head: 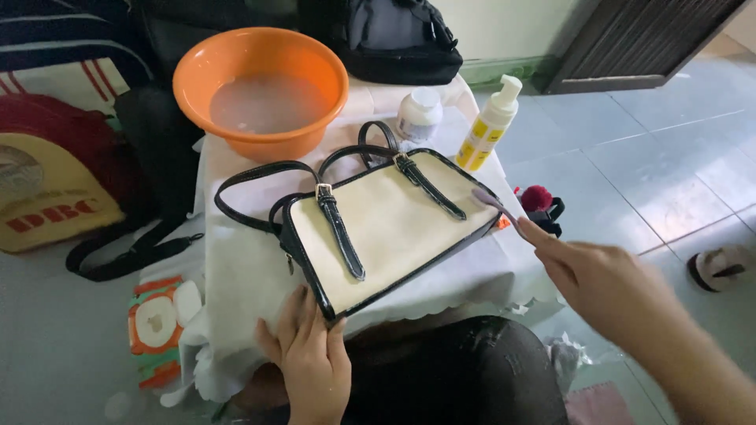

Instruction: Cleaning a leather handbag using a toothbrush and a cleaning cloth.

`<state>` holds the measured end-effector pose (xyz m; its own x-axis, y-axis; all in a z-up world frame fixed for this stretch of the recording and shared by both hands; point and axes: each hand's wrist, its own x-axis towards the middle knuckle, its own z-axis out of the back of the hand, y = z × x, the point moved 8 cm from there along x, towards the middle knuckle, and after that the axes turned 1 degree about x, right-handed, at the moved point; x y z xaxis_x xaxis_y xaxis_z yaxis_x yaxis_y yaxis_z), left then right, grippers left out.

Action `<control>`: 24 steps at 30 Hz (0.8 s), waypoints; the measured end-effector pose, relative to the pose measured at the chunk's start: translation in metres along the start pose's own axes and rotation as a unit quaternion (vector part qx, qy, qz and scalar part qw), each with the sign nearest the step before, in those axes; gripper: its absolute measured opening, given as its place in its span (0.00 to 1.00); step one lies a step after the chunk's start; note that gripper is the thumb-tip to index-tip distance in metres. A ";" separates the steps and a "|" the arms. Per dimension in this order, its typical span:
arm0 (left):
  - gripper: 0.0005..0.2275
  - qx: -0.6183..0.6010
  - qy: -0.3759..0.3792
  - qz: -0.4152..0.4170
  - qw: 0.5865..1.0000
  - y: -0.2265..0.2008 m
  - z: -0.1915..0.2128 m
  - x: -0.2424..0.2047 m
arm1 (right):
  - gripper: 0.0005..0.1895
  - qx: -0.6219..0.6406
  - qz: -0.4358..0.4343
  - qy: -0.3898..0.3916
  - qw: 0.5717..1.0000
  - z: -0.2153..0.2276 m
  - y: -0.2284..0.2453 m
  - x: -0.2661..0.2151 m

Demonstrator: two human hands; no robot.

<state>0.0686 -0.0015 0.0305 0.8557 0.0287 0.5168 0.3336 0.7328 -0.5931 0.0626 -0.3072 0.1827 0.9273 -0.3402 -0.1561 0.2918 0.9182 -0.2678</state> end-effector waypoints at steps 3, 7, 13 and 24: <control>0.16 0.000 0.004 0.012 1.000 0.006 -0.006 -0.003 | 0.27 0.053 0.043 -0.074 0.995 -0.042 -0.004 -0.001; 0.15 -0.014 -0.013 -0.006 1.000 0.001 -0.001 -0.002 | 0.26 0.052 0.043 -0.166 0.984 -0.009 0.006 -0.015; 0.16 -0.012 0.028 0.001 1.000 0.004 -0.007 -0.002 | 0.29 -0.067 0.054 -0.129 0.988 0.025 0.021 0.011; 0.19 0.051 0.023 0.050 0.997 0.003 -0.005 -0.003 | 0.26 -0.103 0.058 0.027 0.993 0.032 0.027 0.030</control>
<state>0.0690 -0.0035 0.0241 0.9005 0.0767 0.4280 0.2048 0.7934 -0.5732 0.1054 -0.2860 0.2017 0.9362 -0.2508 -0.2461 0.1254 0.8928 -0.4327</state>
